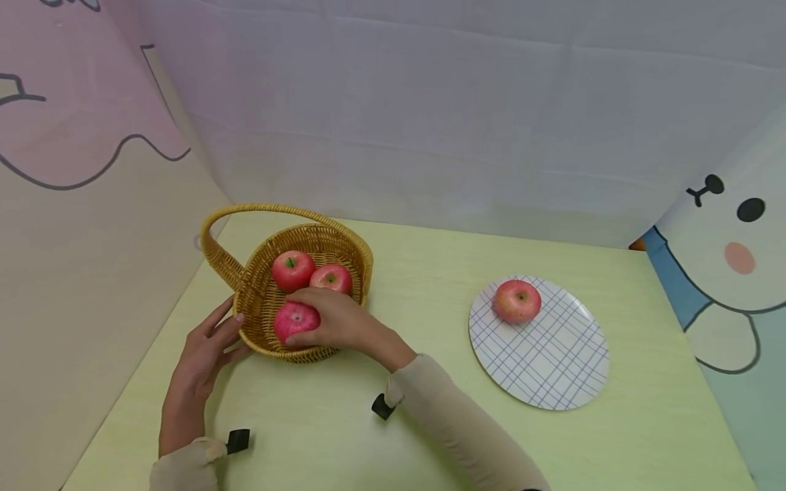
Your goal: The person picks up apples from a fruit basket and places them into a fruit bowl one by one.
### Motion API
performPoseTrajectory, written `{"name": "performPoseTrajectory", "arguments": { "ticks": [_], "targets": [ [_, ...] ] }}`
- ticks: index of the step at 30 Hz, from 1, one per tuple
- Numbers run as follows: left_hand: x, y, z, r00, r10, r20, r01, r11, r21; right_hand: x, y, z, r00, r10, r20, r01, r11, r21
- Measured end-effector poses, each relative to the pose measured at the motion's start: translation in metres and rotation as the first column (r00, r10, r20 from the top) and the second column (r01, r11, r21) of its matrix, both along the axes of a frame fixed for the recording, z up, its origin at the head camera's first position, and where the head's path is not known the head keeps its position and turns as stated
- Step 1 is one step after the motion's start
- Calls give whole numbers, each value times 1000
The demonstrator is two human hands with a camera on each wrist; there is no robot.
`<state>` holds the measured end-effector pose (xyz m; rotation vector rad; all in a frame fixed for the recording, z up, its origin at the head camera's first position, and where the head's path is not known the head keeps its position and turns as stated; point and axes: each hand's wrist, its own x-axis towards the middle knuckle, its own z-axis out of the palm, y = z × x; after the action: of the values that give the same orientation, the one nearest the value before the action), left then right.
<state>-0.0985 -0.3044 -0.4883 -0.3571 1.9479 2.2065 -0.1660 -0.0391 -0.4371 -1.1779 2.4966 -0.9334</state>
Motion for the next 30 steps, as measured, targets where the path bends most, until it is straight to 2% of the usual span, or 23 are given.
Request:
{"name": "performPoseTrajectory", "arguments": {
  "ticks": [7,15,22,30],
  "targets": [
    [0,0,0,1000,4,-7,-4,1000,15,3,6,-6,998,-64,-10,63,995,-74],
    [0,0,0,1000,2,1,-2,1000,-9,8,16,-1,992,-125,21,127,982,-143],
    [0,-1,0,1000,5,7,-5,1000,-24,11,25,3,990,-142,-9,137,964,-227],
    [1,-1,-2,1000,0,-4,0,1000,-20,19,36,7,981,-193,10,188,938,-291]
  ]
}}
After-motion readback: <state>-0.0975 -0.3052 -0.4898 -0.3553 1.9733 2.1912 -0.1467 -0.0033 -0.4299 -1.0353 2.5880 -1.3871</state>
